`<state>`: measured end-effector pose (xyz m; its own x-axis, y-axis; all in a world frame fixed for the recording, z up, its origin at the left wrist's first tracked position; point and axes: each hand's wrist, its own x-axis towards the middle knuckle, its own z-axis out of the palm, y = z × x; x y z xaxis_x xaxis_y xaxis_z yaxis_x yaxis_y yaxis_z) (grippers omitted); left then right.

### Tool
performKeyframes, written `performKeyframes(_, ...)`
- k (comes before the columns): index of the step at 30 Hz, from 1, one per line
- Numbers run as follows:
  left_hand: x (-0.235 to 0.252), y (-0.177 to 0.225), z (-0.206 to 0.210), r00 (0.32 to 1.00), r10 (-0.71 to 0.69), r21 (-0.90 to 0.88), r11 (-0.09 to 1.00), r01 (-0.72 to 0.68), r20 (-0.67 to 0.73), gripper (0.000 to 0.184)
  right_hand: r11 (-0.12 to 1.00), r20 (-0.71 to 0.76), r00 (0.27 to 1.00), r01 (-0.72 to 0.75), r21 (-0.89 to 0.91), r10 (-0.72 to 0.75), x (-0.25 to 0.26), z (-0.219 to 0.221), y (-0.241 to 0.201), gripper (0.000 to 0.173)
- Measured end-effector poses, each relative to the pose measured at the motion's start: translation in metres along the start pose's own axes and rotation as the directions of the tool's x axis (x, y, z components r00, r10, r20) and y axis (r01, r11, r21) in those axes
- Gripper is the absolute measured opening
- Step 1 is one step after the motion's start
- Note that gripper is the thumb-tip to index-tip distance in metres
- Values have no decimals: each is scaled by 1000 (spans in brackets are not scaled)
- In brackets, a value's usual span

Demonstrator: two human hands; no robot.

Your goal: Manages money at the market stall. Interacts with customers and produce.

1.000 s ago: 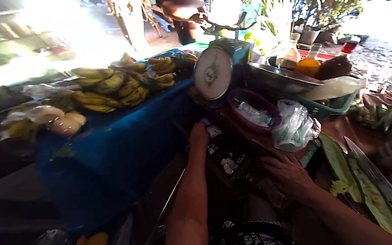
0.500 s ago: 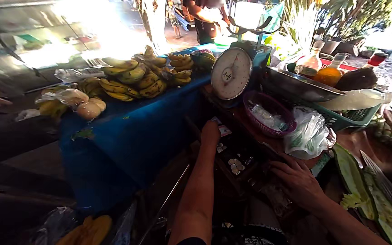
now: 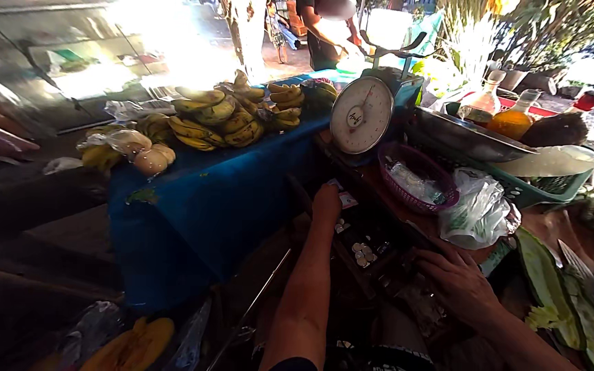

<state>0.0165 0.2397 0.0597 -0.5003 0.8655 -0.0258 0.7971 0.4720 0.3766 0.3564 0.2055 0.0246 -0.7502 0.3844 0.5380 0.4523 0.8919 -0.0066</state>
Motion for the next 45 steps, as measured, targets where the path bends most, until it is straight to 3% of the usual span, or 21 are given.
performKeyframes(45,1,1,0,1000,-13,6,1000,13,20,26,1000,-3,1000,11,-8,-11,-1,0,1,29)
